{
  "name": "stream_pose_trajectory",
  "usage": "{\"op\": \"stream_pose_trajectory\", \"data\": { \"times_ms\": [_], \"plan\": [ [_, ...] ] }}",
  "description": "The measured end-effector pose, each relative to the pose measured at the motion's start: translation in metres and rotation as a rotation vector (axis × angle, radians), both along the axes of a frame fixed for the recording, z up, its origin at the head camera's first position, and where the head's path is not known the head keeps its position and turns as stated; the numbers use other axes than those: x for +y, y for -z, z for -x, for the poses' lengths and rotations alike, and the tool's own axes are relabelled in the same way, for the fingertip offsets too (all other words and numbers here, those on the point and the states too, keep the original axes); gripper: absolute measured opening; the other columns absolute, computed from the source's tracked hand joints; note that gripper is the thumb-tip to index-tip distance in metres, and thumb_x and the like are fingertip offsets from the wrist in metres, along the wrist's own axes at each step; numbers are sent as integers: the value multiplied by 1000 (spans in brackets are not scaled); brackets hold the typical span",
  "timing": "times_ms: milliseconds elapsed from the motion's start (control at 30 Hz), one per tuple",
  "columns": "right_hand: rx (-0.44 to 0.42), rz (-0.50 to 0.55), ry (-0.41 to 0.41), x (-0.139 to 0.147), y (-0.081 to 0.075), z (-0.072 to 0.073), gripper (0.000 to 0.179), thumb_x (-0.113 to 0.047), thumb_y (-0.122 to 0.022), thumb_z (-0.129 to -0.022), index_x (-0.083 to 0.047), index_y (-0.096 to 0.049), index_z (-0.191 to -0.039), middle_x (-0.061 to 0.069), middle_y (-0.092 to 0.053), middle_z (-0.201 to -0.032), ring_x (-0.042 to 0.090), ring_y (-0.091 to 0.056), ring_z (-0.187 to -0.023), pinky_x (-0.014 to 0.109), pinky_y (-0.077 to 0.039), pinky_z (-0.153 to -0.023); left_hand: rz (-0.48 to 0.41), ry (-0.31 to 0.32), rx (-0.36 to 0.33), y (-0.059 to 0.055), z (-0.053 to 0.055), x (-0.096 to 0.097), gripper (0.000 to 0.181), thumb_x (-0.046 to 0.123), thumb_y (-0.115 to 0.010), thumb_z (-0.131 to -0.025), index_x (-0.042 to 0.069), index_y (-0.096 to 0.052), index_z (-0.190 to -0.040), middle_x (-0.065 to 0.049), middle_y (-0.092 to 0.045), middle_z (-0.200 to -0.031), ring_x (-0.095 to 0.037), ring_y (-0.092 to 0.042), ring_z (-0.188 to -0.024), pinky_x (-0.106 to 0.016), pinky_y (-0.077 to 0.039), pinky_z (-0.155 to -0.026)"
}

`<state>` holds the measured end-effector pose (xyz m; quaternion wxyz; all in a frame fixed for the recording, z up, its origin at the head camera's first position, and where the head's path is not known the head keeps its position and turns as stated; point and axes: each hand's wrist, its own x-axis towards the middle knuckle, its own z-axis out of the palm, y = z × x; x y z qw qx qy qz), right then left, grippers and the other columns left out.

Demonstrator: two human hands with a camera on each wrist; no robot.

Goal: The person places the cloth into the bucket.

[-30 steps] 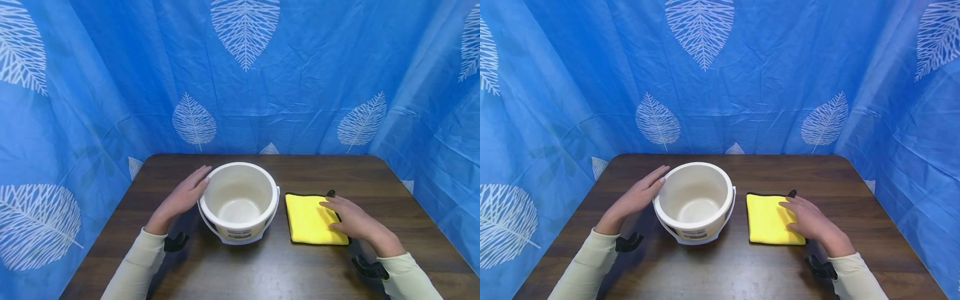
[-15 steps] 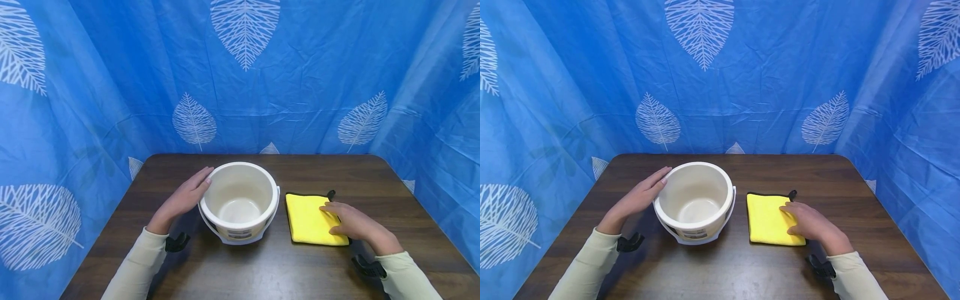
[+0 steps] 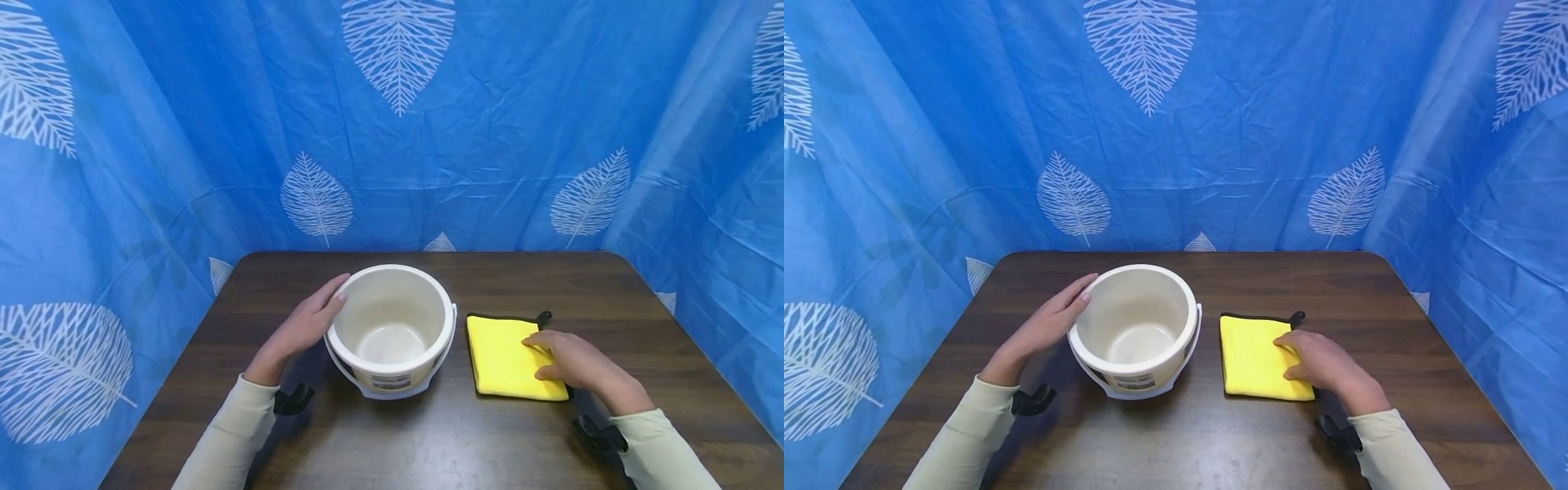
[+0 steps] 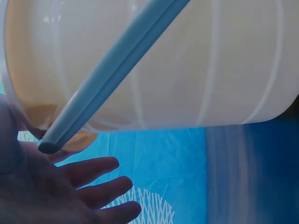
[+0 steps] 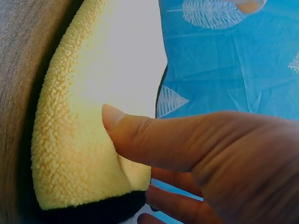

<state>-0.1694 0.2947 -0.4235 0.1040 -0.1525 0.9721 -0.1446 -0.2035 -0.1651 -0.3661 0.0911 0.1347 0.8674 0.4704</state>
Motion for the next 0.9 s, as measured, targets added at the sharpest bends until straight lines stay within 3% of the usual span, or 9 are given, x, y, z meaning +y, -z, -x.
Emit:
{"op": "stream_pose_trajectory", "data": {
  "times_ms": [267,900],
  "plan": [
    [7,-33,32,-4,-2,2,56,-17,-90,-76,1,-68,-124,24,-64,-125,44,-60,-111,62,-49,-94,-52,-1,30,5,4,3,54,31,-41,-110,12,-28,-160,-18,-37,-159,-38,-42,-140,-61,-33,-112],
    [89,-82,4,-9,1,-2,39,-13,-86,-79,-2,-73,-115,17,-71,-112,39,-66,-100,58,-53,-86,-191,1,-9,15,6,6,51,25,-38,-111,13,-28,-159,-15,-36,-158,-37,-45,-138,-58,-38,-110]
  ]
}}
